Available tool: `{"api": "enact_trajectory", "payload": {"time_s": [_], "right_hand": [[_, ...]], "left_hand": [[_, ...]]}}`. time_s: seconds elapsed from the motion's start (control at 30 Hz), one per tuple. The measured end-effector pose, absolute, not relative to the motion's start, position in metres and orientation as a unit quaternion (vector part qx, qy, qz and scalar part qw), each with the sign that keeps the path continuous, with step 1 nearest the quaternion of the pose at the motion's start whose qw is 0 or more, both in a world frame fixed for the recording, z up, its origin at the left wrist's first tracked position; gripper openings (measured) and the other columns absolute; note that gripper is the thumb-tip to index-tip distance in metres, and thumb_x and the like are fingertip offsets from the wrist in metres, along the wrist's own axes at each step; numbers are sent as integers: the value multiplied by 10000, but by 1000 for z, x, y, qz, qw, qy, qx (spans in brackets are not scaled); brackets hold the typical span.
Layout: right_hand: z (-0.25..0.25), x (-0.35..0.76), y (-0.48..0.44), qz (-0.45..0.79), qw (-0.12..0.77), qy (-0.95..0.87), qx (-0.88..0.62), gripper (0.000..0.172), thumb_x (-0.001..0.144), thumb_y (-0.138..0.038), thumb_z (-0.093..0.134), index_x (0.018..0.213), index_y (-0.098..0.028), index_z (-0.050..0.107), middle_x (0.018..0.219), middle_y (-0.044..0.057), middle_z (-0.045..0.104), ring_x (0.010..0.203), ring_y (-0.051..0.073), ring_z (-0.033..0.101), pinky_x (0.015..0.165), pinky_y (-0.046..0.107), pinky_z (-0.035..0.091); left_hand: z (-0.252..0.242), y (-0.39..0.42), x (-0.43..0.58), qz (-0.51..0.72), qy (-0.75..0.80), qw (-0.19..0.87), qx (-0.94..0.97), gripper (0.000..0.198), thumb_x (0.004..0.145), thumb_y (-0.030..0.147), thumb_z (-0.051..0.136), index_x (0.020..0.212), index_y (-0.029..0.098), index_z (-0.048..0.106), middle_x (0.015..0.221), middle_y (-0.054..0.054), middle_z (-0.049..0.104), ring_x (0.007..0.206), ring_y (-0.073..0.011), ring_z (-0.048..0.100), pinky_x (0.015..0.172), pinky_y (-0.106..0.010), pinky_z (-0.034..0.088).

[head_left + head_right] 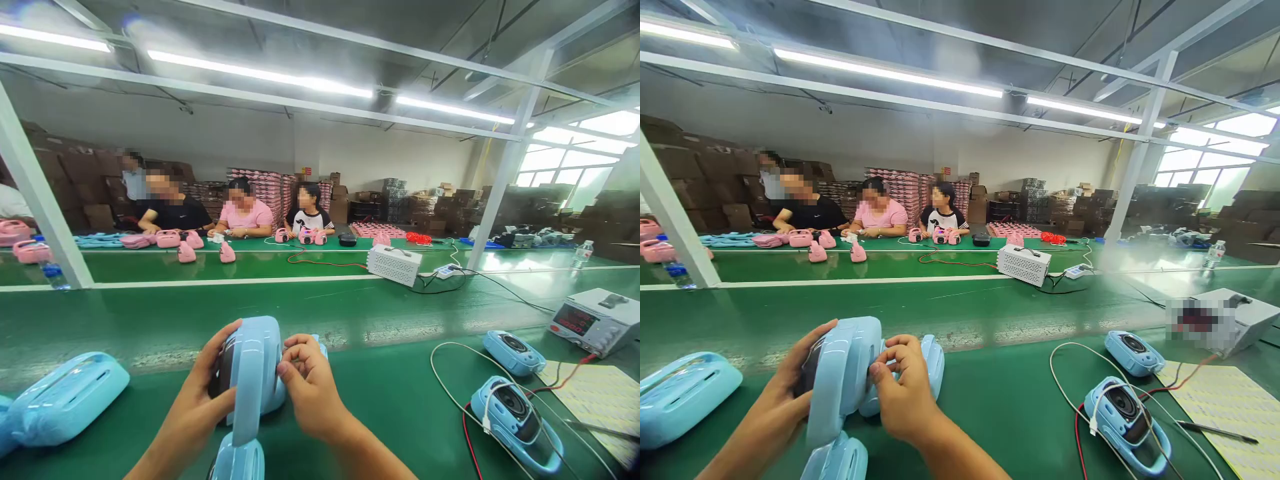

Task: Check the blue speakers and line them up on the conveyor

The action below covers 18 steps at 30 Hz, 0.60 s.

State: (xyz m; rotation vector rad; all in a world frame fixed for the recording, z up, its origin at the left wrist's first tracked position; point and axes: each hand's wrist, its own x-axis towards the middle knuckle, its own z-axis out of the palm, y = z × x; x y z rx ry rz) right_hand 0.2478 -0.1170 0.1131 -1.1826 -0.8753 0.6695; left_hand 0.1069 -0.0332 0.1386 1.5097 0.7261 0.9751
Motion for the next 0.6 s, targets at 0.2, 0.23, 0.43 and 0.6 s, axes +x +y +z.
{"api": "enact_trajectory", "payload": {"time_s": [0.2, 0.23, 0.43, 0.6], "right_hand": [[142, 297, -122, 369, 841, -124, -377, 718, 317, -532, 901, 802, -154, 530, 912, 64, 601, 845, 153, 573, 757, 292, 487], [145, 305, -123, 380, 853, -90, -347, 747, 262, -477, 936, 788, -155, 516, 878, 48, 619, 820, 146, 588, 716, 279, 497], [147, 328, -128, 384, 875, -28, -295, 797, 169, -375, 1016, 785, -129, 575, 785, 24, 653, 722, 133, 612, 621, 264, 525], [146, 332, -127, 373, 873, -23, -312, 809, 141, -412, 1038, 745, -111, 592, 761, 21, 633, 698, 127, 592, 594, 248, 509]], "left_hand": [[179, 22, 148, 389, 299, 663, 566, 1346, 352, 362, 956, 1588, 213, 445, 1438, -80, 555, 797, -112, 570, 562, -162, 512], [179, 40, 156, 394, 297, 660, 567, 1375, 347, 383, 948, 1604, 173, 432, 1384, -81, 593, 718, -91, 537, 508, -173, 473], [124, 161, 194, 352, 387, 624, 580, 886, 829, 139, 708, 1659, 237, 414, 835, 15, 604, 536, -89, 507, 494, -177, 400], [80, 212, 207, 304, 491, 613, 539, 794, 914, 71, 702, 1651, 191, 435, 785, -15, 644, 504, -125, 557, 497, -217, 479]]}}
